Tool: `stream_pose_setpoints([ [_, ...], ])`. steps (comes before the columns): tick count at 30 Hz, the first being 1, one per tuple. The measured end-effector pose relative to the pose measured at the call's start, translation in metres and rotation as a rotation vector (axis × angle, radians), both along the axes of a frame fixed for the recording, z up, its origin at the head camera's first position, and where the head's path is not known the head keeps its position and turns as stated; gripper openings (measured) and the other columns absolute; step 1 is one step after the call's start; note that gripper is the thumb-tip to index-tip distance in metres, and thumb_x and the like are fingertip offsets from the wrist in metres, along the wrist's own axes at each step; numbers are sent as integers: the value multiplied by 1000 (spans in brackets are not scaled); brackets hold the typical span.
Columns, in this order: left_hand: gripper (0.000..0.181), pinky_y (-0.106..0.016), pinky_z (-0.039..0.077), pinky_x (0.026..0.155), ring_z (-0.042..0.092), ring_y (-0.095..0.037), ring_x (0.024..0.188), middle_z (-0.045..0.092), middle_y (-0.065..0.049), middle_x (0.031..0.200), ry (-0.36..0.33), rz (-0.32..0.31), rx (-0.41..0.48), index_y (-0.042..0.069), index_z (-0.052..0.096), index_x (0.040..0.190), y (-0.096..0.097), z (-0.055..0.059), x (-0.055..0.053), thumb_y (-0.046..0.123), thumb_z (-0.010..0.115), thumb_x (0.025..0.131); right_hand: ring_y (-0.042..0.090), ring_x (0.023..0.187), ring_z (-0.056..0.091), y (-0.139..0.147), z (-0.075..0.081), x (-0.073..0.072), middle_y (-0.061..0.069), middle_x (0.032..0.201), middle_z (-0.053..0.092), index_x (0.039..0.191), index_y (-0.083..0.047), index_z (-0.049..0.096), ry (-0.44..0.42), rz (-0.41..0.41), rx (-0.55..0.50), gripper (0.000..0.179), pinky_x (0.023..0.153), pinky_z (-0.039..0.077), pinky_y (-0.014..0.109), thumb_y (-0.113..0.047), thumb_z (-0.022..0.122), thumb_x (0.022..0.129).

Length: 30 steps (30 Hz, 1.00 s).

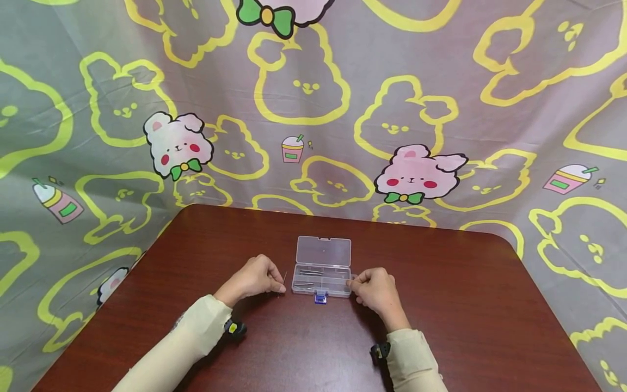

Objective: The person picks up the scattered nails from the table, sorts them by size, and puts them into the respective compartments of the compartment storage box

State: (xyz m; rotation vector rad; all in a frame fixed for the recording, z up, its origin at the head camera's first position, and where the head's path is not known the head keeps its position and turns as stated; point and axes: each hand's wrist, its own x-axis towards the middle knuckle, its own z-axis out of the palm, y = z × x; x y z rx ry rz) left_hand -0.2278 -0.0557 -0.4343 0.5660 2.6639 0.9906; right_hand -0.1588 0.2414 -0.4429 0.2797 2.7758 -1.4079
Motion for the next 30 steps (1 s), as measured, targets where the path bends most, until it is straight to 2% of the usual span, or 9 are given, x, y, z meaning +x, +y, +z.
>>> stream_pose_setpoints([
  [6,22,-31,50,64,57,-13,70,65,10,66,37,-3,-54,18,73,64,-2,-2,1,19,95,66,18,57,62,0,-1,-1,6,67,67,76,-3,72,7,-1,1,18,52,54,33,-17,79,87],
  [11,23,-33,52,66,58,-12,69,65,12,63,50,-19,-85,19,73,62,-3,-6,1,19,95,66,18,57,62,0,-1,-1,6,67,67,76,-3,71,11,0,-3,19,53,54,33,-16,79,86],
  [15,23,-32,51,63,58,-12,66,63,13,59,69,-19,-105,20,72,59,-2,-8,1,20,94,68,18,57,62,-1,-2,0,6,67,66,76,-3,72,7,0,1,18,53,54,33,-16,79,87],
  [22,23,-31,50,59,57,-11,62,62,14,56,65,-8,-106,21,72,58,-2,-8,0,19,91,71,18,57,62,-1,-1,0,5,65,66,77,-3,72,5,-2,-3,17,53,54,34,-16,79,86],
  [27,27,-29,48,55,55,-11,59,61,12,56,63,-11,-86,19,71,56,-2,-7,0,24,93,70,18,56,63,0,-2,-1,4,63,65,76,-3,71,14,-1,-2,17,52,54,33,-15,79,86],
  [30,28,-29,47,53,54,-11,57,61,12,55,89,-20,-80,18,70,55,-2,-7,1,23,94,69,17,55,63,0,-3,-2,4,62,65,76,-3,71,17,-1,-2,17,51,54,32,-15,79,86],
])
